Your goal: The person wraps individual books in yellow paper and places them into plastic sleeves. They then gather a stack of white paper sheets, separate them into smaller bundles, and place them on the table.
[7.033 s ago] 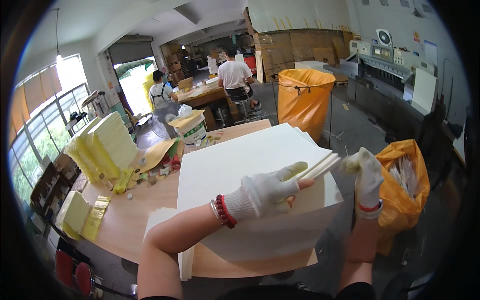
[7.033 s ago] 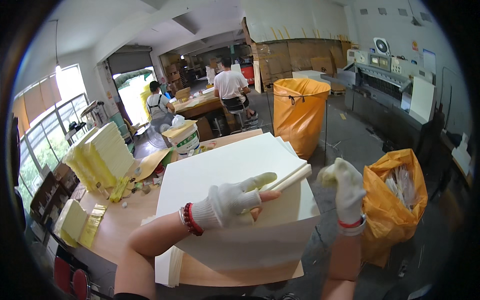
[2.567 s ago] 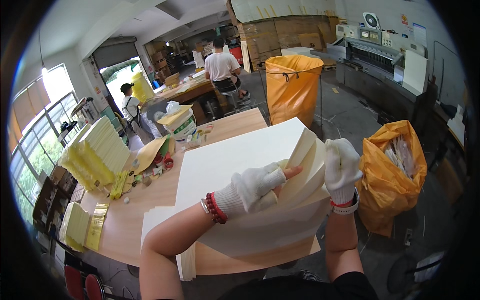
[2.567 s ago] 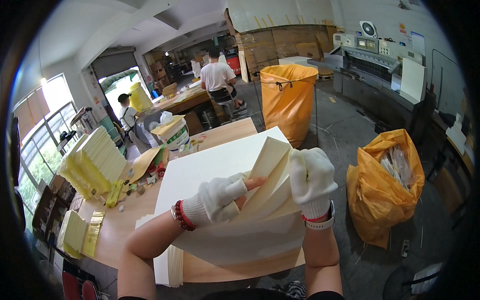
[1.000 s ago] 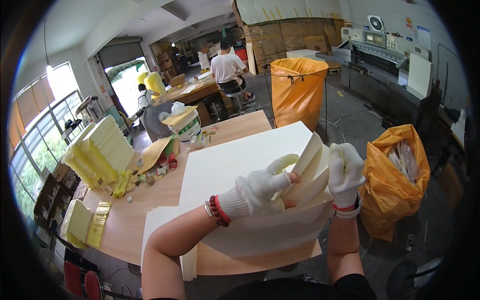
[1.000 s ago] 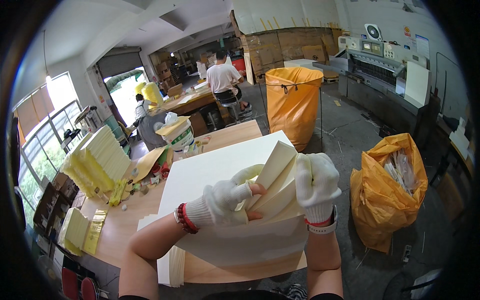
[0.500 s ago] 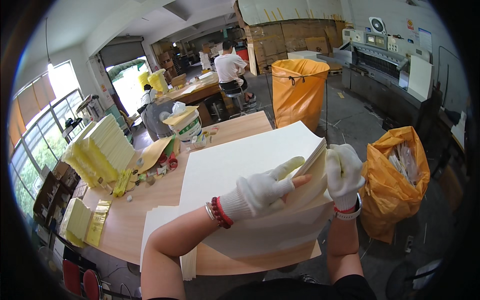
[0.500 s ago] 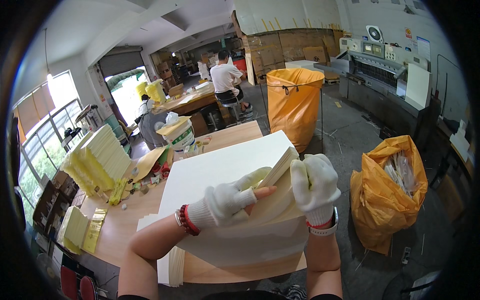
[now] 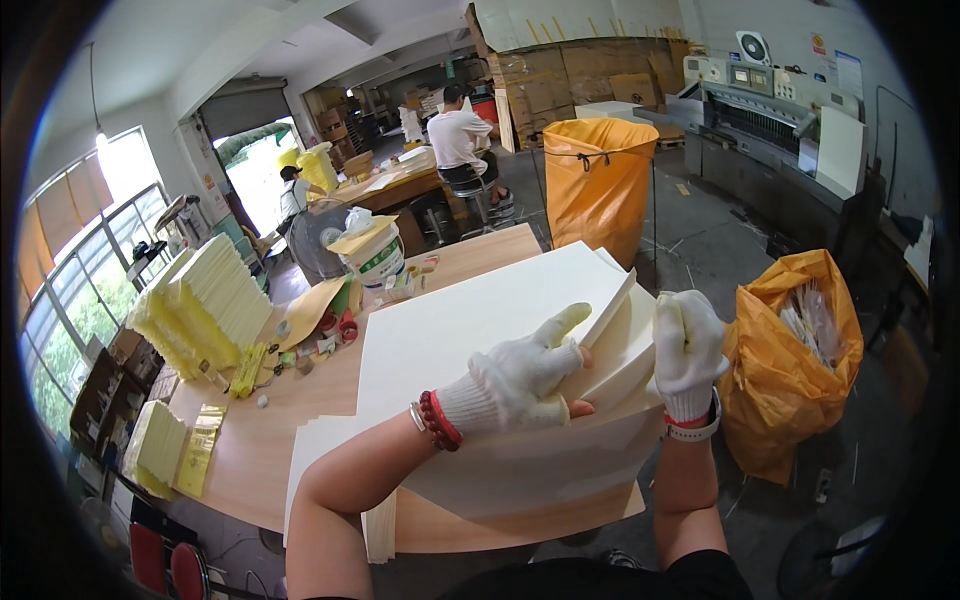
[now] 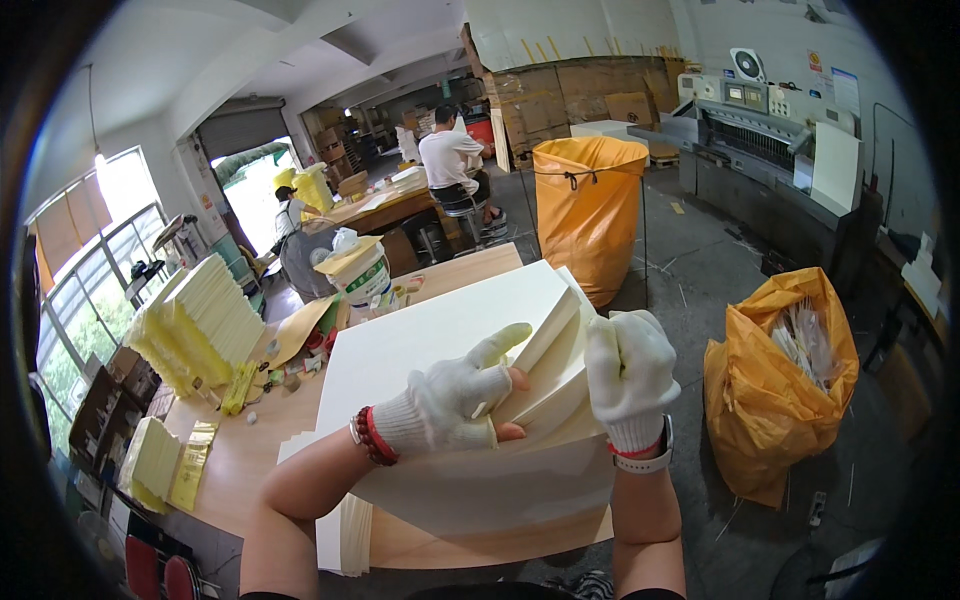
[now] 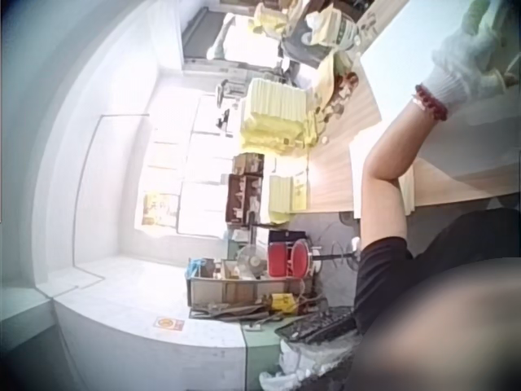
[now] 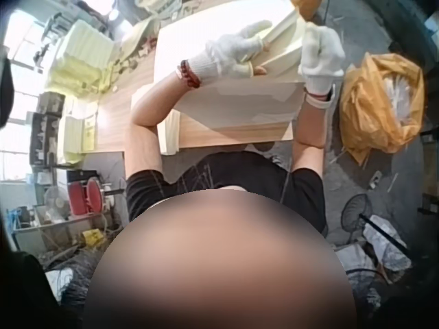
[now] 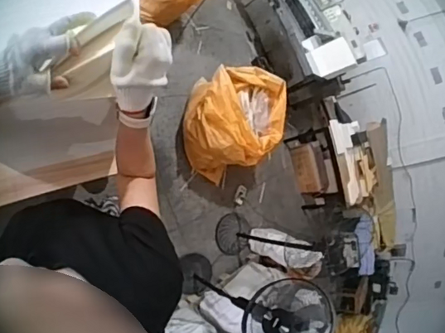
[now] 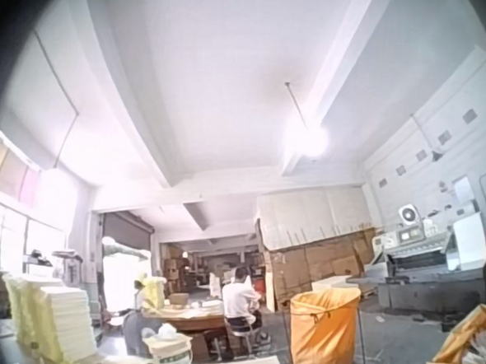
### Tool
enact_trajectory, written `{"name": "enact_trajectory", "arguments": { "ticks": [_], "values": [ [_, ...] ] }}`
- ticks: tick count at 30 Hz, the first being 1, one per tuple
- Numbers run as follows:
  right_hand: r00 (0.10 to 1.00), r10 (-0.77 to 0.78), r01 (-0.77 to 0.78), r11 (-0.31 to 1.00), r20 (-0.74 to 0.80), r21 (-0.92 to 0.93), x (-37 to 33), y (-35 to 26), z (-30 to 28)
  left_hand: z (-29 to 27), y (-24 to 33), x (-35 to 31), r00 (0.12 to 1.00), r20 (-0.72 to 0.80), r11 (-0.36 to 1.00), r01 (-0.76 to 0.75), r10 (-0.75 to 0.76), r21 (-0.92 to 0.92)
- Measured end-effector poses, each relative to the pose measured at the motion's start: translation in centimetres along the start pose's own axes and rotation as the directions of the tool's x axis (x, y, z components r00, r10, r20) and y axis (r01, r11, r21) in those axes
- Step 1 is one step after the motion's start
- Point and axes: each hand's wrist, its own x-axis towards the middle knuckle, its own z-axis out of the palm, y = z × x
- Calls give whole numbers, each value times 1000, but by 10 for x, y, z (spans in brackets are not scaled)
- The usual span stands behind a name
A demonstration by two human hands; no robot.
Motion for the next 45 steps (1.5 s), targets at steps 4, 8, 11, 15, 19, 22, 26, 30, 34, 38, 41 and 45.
{"name": "enact_trajectory", "arguments": {
  "ticks": [4,8,11,15,19,22,26,30,34,38,41,45],
  "values": [
    [998,66,-65,997,-20,35,-1,0,2,4,-7,0,998,-35,995,-46,49,85],
    [990,141,-142,989,29,40,5,-8,0,4,-2,-5,994,-75,996,-73,77,46],
    [995,81,-80,997,-57,22,4,-8,4,3,1,-2,998,60,1000,6,-5,-23],
    [975,221,-220,975,-4,39,5,-12,0,6,-7,-1,996,11,994,-86,87,-65],
    [982,176,-173,984,-71,49,3,-9,3,13,-4,0,973,-171,984,-170,159,-52],
    [984,138,-133,990,-113,54,1,-8,6,15,-10,0,977,-155,984,-159,145,-79],
    [986,165,-163,985,-35,54,3,-8,2,14,-9,-1,977,-167,988,-144,134,-49],
    [990,139,-139,990,35,-6,8,-13,-1,4,5,-2,998,-30,998,-59,58,-25],
    [993,103,-103,995,-50,-8,1,-5,3,-5,15,6,984,138,978,133,-111,-161],
    [989,88,-89,996,-118,-10,2,-9,5,13,-6,-1,993,-81,987,-99,89,-124],
    [986,104,-104,995,-133,9,1,-9,6,13,-4,0,977,-161,984,-156,140,-87],
    [985,118,-112,992,-126,50,0,-9,5,10,-6,1,973,-162,982,-178,165,-69]
  ]
}}
